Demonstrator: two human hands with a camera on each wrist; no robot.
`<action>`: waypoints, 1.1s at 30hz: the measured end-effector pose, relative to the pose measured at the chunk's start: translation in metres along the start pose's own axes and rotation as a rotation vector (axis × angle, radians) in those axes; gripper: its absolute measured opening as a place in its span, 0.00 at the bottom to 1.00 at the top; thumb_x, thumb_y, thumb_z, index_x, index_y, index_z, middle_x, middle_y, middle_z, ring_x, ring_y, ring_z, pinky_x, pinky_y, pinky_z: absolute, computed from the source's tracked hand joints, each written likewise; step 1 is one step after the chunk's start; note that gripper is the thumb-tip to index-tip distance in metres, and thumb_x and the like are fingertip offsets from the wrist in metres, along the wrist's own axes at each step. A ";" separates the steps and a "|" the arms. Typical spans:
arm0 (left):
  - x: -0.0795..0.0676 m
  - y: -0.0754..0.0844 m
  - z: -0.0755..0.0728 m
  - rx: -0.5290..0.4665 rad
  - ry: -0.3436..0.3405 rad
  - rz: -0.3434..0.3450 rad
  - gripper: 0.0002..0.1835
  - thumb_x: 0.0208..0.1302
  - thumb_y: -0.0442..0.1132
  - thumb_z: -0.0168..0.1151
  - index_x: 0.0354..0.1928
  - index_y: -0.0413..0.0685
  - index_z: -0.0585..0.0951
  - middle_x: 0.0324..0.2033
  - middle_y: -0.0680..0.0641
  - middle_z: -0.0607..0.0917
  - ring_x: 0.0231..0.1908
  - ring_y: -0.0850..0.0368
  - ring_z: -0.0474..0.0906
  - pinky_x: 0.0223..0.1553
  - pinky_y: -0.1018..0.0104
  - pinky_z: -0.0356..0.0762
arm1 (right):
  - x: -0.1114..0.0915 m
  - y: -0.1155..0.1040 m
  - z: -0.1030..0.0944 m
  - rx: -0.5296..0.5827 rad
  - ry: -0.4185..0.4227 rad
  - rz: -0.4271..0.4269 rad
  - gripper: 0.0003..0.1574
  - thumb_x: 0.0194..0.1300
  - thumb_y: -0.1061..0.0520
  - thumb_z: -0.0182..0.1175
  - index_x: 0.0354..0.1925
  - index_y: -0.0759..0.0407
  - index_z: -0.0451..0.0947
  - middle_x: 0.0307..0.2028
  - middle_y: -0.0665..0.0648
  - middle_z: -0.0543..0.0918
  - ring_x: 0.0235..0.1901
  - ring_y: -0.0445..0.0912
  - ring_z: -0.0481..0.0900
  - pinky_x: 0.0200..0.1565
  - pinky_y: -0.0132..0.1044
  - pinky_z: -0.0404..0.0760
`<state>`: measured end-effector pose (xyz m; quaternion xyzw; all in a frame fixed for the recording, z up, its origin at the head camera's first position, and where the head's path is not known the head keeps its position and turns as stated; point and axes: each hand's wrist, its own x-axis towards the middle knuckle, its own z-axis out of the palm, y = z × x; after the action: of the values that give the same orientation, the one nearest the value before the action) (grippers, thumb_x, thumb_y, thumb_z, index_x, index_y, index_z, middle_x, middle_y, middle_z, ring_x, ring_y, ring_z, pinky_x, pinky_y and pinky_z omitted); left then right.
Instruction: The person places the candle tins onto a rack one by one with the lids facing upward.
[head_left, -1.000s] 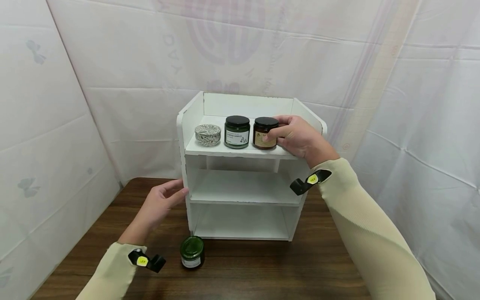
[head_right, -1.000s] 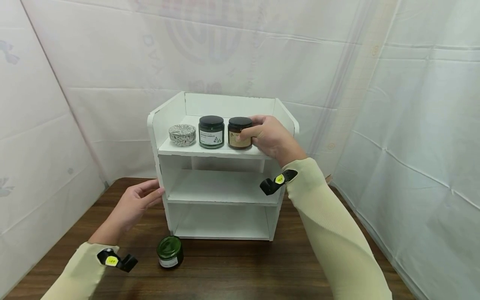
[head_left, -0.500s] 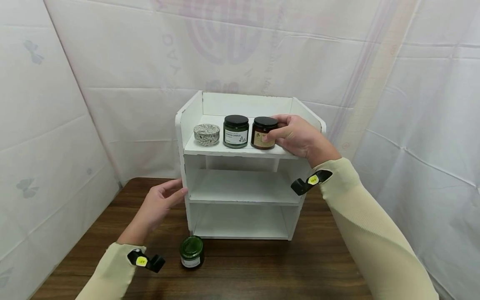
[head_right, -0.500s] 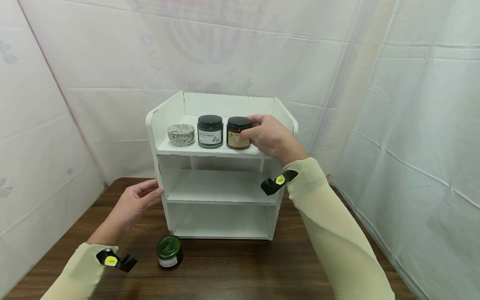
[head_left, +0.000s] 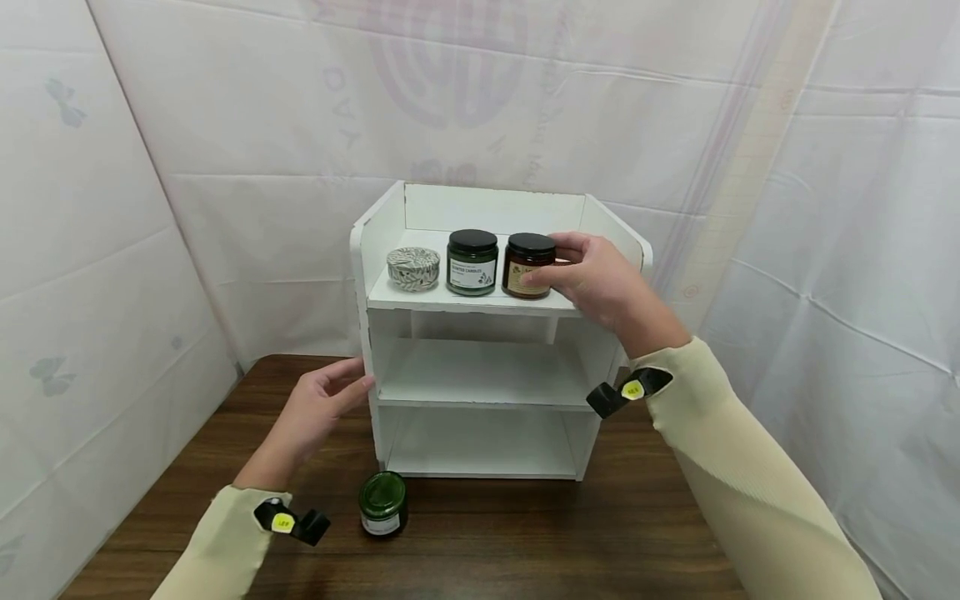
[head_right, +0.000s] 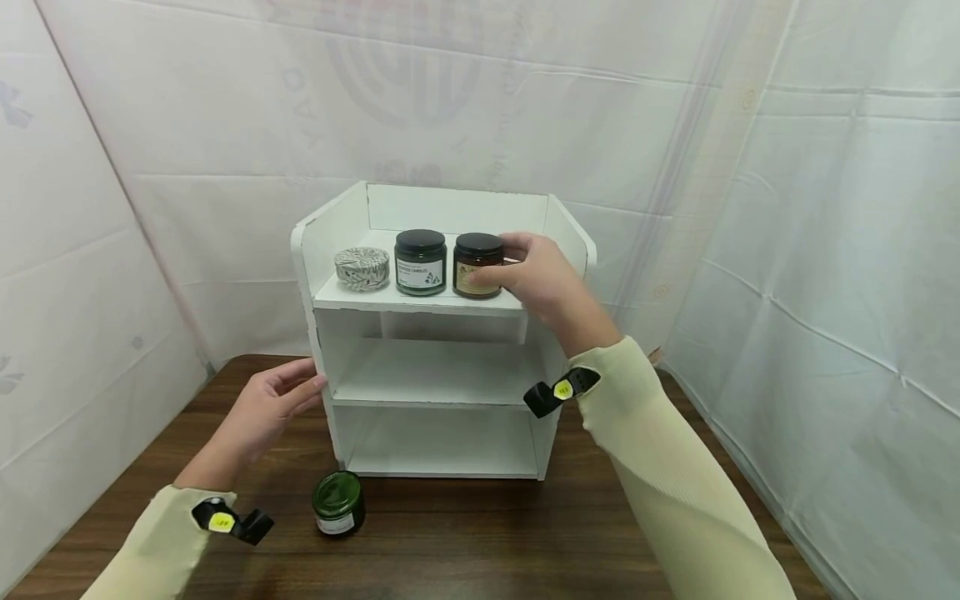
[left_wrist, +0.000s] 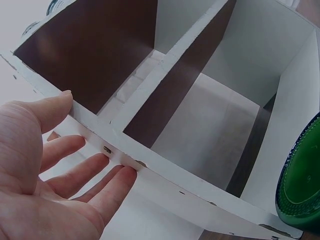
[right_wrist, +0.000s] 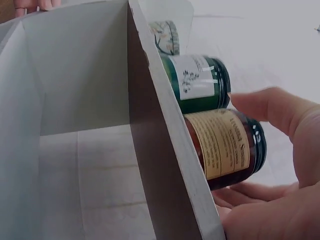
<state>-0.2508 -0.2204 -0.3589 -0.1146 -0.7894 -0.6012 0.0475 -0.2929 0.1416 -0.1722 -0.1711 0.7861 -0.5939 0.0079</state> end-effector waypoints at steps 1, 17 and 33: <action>0.000 0.000 0.000 0.000 0.000 0.000 0.33 0.74 0.52 0.62 0.74 0.42 0.69 0.69 0.37 0.74 0.54 0.72 0.79 0.55 0.74 0.80 | -0.003 0.001 0.000 -0.010 0.009 -0.008 0.40 0.59 0.65 0.72 0.69 0.62 0.71 0.64 0.59 0.80 0.59 0.47 0.79 0.68 0.40 0.73; 0.000 0.000 -0.002 0.014 0.004 -0.006 0.34 0.75 0.52 0.61 0.74 0.43 0.69 0.69 0.38 0.74 0.54 0.73 0.78 0.56 0.73 0.80 | -0.046 0.012 0.000 -0.014 0.133 -0.079 0.49 0.64 0.60 0.71 0.76 0.65 0.58 0.75 0.60 0.68 0.74 0.49 0.67 0.73 0.40 0.69; 0.000 -0.001 -0.001 0.022 0.007 -0.013 0.34 0.74 0.53 0.62 0.74 0.44 0.70 0.69 0.39 0.74 0.55 0.70 0.78 0.61 0.62 0.80 | -0.089 0.053 0.026 0.074 0.223 -0.366 0.36 0.61 0.68 0.71 0.66 0.66 0.72 0.66 0.62 0.78 0.69 0.52 0.75 0.66 0.31 0.75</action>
<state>-0.2516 -0.2214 -0.3598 -0.1067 -0.7964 -0.5934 0.0474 -0.2174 0.1550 -0.2467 -0.2439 0.7157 -0.6290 -0.1808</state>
